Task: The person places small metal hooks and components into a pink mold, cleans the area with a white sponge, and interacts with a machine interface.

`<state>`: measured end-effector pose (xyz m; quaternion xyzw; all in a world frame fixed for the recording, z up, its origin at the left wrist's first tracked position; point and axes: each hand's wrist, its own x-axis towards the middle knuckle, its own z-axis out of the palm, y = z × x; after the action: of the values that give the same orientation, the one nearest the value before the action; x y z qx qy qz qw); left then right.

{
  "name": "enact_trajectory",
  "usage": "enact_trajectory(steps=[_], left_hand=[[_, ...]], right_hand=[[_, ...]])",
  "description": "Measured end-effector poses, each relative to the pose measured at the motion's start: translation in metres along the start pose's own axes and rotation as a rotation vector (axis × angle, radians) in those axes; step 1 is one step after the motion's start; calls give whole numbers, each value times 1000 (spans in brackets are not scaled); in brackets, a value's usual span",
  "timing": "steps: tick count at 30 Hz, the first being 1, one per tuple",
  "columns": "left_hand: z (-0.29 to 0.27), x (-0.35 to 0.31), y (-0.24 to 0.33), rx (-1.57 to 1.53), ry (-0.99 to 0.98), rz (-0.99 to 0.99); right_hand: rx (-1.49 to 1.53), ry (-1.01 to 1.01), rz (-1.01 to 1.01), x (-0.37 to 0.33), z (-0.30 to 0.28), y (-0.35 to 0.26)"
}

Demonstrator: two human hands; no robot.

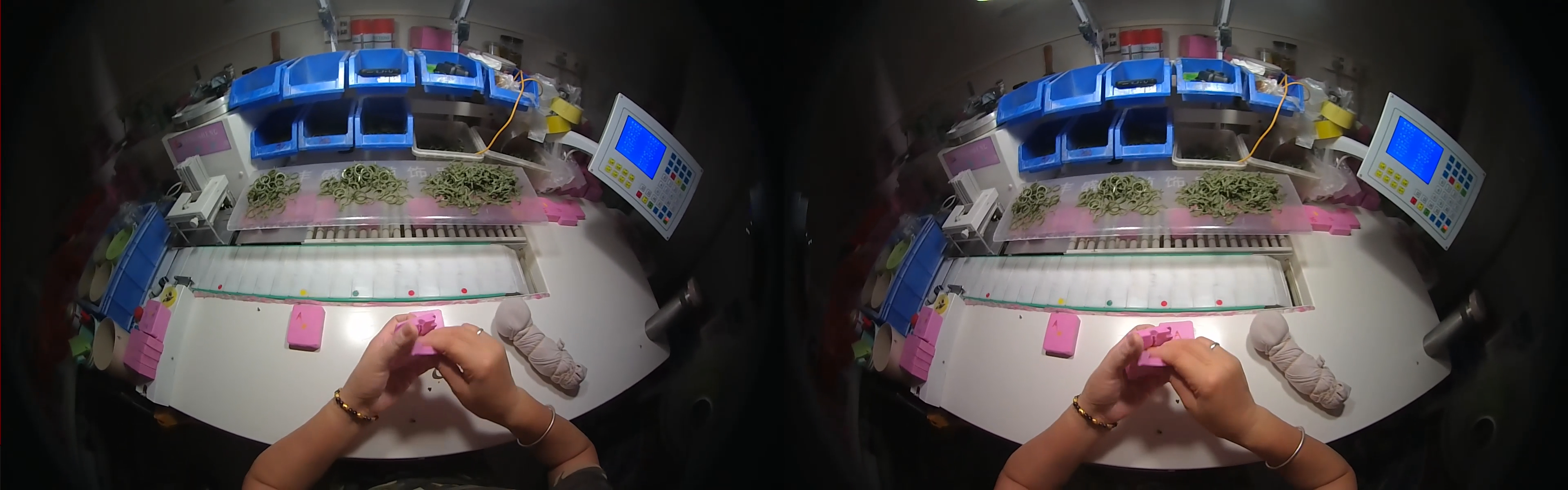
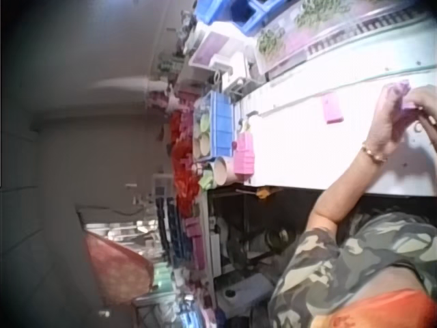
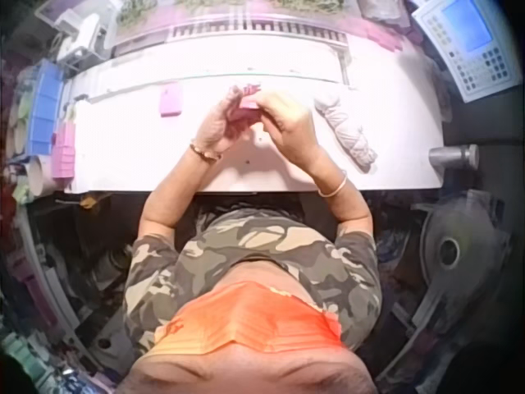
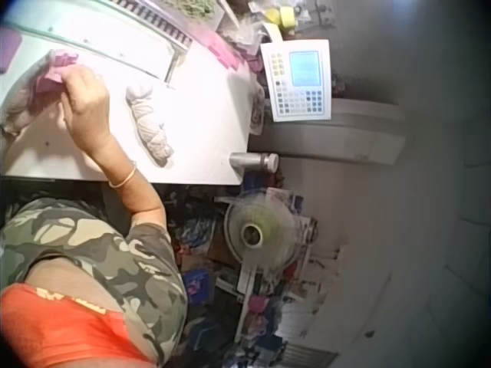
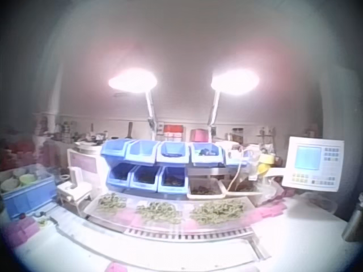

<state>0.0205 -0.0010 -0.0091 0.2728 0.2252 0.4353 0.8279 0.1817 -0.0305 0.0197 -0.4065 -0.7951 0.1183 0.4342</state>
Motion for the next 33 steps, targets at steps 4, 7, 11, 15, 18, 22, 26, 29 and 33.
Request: enact_trajectory(steps=[4,7,11,15,18,22,26,29,33], left_hand=[[-8,14,9,-217,11,-38],[-5,18,15,-349,55,-19],[-11,21,7,-296,39,-90],[-13,23,10,-225,88,-58],[-23,20,13,-241,132,-55],[-15,22,6,-181,130,-78],[-1,24,-5,-56,213,-80],[-7,22,-10,-55,178,-84],[5,21,-11,8,281,63]], right_hand=[[-422,48,-299,-10,6,-10],[-511,-12,-367,-21,11,-12],[-486,-70,-380,-33,8,-7],[-606,-56,-215,-54,-24,17],[-765,-77,172,-56,-58,25],[-654,-309,401,-81,-87,49],[-599,-277,305,-68,-98,40],[-631,-16,119,-38,-96,12],[-535,-14,-243,-16,-74,-18]])
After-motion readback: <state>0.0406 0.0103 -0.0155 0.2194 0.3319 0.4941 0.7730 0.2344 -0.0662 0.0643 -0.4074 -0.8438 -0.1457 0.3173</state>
